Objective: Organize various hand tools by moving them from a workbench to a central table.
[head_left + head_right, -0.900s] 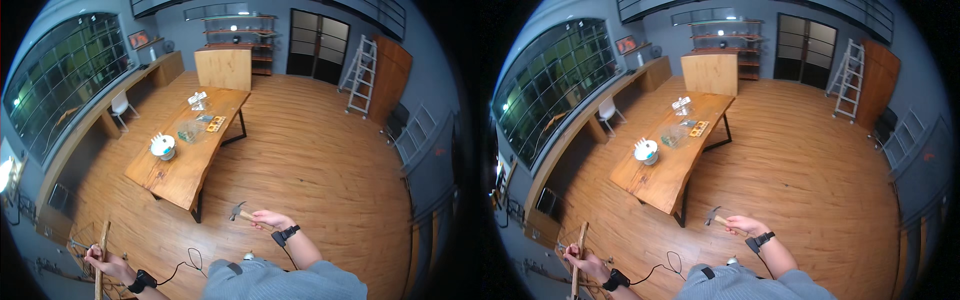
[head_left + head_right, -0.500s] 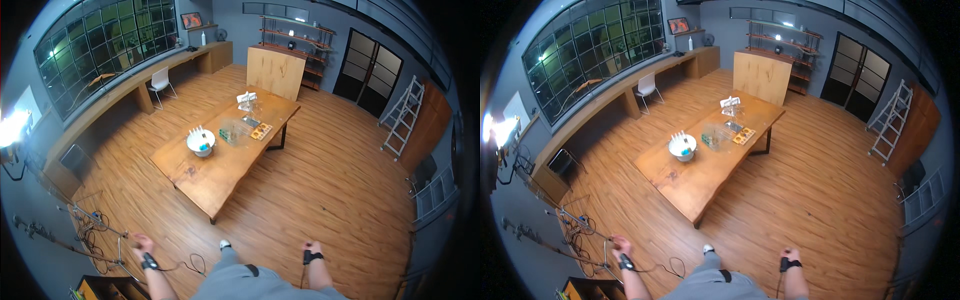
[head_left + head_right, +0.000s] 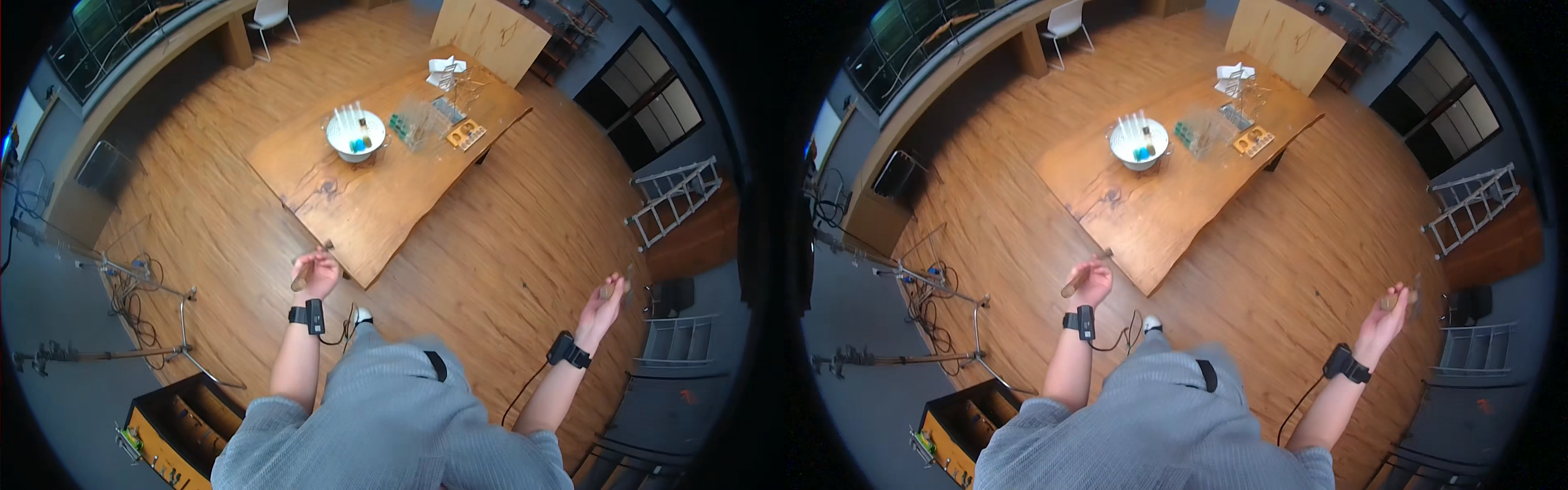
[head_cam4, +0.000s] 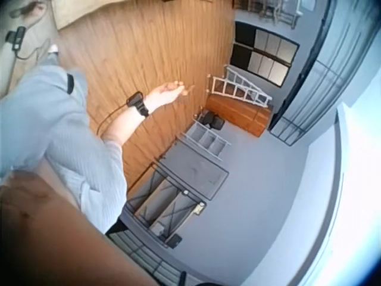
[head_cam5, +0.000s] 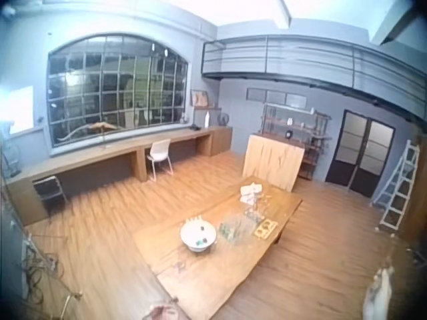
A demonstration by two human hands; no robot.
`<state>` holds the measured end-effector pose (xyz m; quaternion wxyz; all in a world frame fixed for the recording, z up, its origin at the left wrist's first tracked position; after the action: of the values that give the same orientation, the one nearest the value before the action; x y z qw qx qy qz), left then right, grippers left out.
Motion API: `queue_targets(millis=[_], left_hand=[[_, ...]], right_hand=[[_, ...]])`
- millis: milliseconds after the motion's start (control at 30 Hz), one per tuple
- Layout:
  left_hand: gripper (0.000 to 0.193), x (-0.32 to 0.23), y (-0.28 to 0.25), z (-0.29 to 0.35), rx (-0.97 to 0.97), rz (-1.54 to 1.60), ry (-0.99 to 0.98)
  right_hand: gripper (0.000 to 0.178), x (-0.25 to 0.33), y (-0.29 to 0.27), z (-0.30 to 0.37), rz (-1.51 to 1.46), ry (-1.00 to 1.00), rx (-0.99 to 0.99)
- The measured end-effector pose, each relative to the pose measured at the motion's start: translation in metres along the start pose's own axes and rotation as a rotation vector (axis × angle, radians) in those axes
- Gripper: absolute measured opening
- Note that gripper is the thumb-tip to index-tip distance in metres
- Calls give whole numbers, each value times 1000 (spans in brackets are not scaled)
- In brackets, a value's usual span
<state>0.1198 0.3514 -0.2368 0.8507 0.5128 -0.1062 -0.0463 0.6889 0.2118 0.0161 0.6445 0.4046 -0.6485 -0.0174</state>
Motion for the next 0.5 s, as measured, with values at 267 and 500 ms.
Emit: queue_targets(millis=[267, 500], left_hand=[[29, -111, -16, 64, -44, -161, 191], [24, -172, -165, 201, -350, 80, 506]], right_hand=[[29, -77, 182, 62, 319, -162, 558], [22, -279, 209, 151, 547, 687, 998]])
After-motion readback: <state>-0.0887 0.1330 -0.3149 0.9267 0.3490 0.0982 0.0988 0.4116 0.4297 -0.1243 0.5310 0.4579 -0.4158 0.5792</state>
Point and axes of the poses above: each hand's wrist, its own z-axis away from the middle knuckle, its own y-axis out of the palm, x = y × z, the point moved 2 cm from there along -z, towards the middle knuckle, and after that the axes turned 5 degrees about -z, right-handed, at the moved point
